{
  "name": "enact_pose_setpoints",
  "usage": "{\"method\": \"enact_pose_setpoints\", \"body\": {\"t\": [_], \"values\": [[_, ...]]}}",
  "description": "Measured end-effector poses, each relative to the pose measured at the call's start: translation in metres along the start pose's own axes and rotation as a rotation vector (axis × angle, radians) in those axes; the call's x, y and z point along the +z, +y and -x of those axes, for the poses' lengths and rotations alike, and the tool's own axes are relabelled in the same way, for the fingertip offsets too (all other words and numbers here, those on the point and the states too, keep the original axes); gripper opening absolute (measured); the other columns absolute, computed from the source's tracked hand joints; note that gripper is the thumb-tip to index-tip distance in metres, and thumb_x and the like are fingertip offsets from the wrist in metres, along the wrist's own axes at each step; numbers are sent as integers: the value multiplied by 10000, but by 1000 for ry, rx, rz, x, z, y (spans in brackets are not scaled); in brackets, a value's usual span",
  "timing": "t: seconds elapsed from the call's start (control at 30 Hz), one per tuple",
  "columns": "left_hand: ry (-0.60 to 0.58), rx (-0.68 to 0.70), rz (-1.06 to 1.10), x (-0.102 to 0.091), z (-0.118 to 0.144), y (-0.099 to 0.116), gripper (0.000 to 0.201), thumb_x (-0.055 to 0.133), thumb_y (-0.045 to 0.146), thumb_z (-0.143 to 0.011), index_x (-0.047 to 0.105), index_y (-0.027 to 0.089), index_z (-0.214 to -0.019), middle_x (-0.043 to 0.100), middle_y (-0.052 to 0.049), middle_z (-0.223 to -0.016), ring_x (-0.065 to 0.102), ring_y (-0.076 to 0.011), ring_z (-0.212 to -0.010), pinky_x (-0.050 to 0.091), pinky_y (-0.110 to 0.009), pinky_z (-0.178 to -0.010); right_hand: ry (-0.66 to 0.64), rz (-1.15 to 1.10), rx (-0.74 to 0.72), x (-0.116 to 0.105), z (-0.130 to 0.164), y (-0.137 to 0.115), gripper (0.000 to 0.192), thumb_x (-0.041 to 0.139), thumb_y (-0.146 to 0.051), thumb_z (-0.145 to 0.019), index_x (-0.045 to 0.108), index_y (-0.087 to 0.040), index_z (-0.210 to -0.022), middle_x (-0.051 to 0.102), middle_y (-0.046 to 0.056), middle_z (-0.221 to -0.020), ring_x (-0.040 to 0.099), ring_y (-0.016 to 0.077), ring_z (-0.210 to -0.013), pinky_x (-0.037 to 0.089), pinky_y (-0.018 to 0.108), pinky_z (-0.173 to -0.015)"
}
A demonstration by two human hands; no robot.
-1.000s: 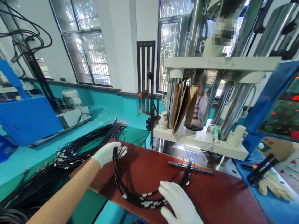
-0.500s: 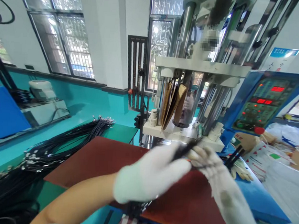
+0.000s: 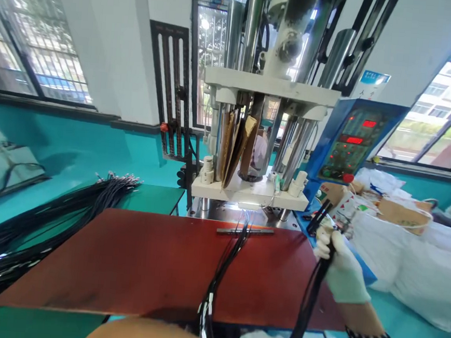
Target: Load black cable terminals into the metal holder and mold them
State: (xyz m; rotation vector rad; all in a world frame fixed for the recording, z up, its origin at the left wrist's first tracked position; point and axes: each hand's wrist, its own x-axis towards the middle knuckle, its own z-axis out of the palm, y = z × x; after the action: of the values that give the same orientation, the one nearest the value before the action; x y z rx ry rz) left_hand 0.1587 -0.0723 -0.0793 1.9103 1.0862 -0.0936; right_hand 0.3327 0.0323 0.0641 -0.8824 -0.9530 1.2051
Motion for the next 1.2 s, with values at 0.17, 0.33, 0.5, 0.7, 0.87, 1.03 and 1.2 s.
{"method": "enact_pose_setpoints", "body": {"t": [0.17, 0.33, 0.5, 0.7, 0.87, 1.03, 1.2], "values": [[462, 245, 462, -81, 54, -8, 483, 594, 586, -821, 609, 211, -1126, 686, -71, -898, 646, -199, -754, 533, -350, -743, -361, 27, 367, 39, 9, 13, 399, 719, -513, -761, 521, -207, -923, 413, -90, -547, 278, 36, -388, 222, 176, -374], [852, 489, 862, -198, 61, -32, 558, 525, 571, -906, 550, 154, -1276, 615, -144, -1268, 619, -228, -1088, 519, -327, -896, -670, 296, 634, 80, 25, 47, 437, 729, -500, -723, 590, -135, -920, 706, 75, -734, 603, 116, -535, 429, 191, -441], [601, 568, 817, -223, 29, -55, 624, 546, 577, -893, 620, 94, -1281, 645, -186, -1281, 607, -297, -1180, 453, -419, -1047, -798, 342, 764, 100, 15, 85, 543, 789, -525, -634, 615, -107, -934, 729, 117, -796, 677, 157, -622, 495, 211, -509], [429, 542, 723, -203, 26, -61, 578, 411, 531, -971, 602, 103, -1309, 696, -166, -1179, 657, -264, -1072, 486, -403, -994, -685, 86, 802, 95, 2, 110, 656, 852, -554, -582, 535, -139, -979, 719, 129, -933, 687, 151, -692, 515, 222, -582], [830, 261, 294, -208, 33, -93, 438, 371, 389, -980, 613, 124, -1230, 664, -152, -1167, 612, -261, -1090, 473, -414, -981, -448, 22, 668, 87, 8, 122, 589, 857, -526, -597, 534, -149, -914, 640, 15, -845, 509, 29, -548, 333, 141, -461], [731, 8, -422, -206, 24, -114, 350, 614, 254, -812, 656, 159, -1146, 624, -112, -1124, 543, -276, -1083, 429, -424, -977, -435, 147, 645, 87, 8, 130, 551, 858, -502, -567, 584, -111, -841, 598, 9, -728, 509, 47, -561, 379, 166, -511], [708, -20, -460, -196, 18, -115, 242, 526, 286, -914, 676, 202, -1085, 630, -85, -1033, 556, -244, -1021, 424, -376, -914, -448, 218, 624, 92, 11, 130, 629, 824, -559, -584, 603, -118, -973, 592, -10, -643, 502, 76, -508, 361, 196, -454]]}}
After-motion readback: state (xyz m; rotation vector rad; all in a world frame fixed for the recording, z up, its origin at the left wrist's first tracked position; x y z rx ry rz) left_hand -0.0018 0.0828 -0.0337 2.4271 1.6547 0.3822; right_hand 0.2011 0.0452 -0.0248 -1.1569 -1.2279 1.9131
